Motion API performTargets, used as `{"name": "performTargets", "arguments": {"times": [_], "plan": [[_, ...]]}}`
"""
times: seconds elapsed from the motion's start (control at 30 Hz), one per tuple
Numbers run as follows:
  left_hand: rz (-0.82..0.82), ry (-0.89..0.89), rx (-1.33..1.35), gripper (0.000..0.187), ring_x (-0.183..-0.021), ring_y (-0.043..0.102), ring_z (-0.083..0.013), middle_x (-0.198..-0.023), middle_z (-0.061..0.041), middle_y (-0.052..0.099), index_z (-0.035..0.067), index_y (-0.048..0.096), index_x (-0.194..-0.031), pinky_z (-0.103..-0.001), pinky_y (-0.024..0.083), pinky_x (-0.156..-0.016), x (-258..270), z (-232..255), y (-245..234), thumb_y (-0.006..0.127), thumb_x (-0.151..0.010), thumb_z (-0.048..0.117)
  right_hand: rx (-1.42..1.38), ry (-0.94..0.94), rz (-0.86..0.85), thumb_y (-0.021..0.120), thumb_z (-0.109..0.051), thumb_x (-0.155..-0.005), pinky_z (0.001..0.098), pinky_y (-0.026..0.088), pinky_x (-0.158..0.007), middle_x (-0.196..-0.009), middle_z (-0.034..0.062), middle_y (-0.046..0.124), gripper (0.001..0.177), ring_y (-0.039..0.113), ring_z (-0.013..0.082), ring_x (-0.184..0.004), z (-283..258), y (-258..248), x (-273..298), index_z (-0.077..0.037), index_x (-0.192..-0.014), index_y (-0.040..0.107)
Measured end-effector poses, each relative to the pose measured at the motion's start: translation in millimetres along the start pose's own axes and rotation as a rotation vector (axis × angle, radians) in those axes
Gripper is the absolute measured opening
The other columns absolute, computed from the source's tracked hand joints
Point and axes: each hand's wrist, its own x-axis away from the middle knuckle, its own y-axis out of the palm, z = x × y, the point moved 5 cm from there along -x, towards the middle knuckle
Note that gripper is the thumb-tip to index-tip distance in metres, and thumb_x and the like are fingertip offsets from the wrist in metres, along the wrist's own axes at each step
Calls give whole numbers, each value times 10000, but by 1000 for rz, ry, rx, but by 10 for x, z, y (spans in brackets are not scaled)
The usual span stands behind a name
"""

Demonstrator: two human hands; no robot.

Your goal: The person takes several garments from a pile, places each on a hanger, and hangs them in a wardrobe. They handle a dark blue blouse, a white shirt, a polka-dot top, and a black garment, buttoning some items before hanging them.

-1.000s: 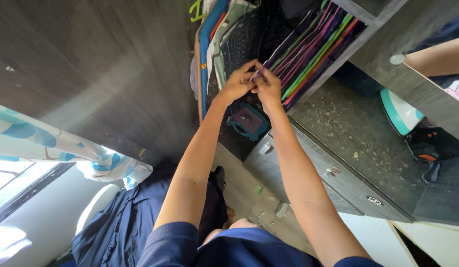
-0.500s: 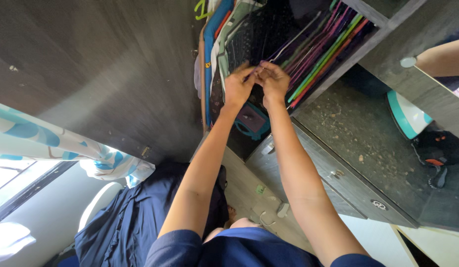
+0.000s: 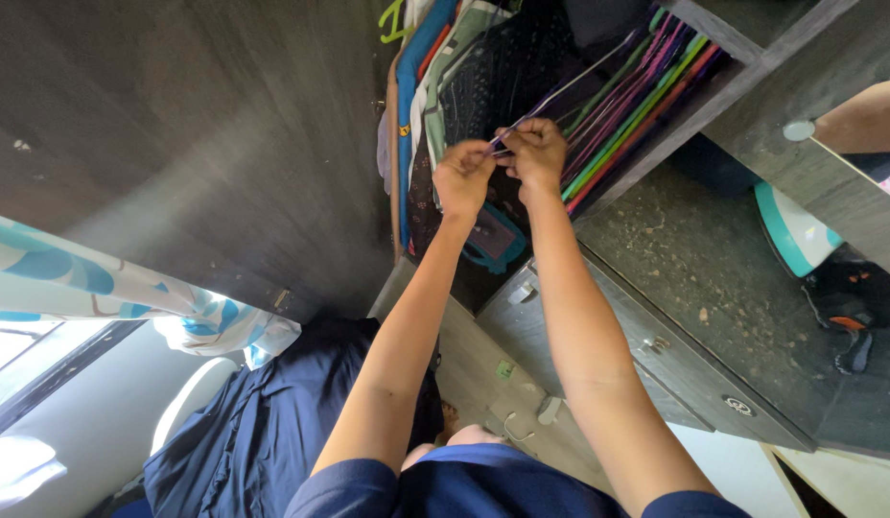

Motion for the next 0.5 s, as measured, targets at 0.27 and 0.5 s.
{"name": "performTargets", "arguments": {"times": [0.27,0.5], "plan": [[35,-396,453,361,-708,685,-179,-795,-21,645,26,698,-1075,-327,612,-678,201,-541,-179,578,-791,-160,-106,-190,-42,673,75,-838,257,459,-440,-764,-15,519,388,536,86,-573,107,-25,-302,-144,-1020,409],[-124,-249,565,161,-829,736,-194,-938,-102,728,-54,676,-1119,-336,654,-763,146,-34,134,694,-966,-10,-238,-275,-29,608,94,-918,266,439,-539,-875,32,571,331,531,105,-664,407,10,-283,-154,-1007,408]]}}
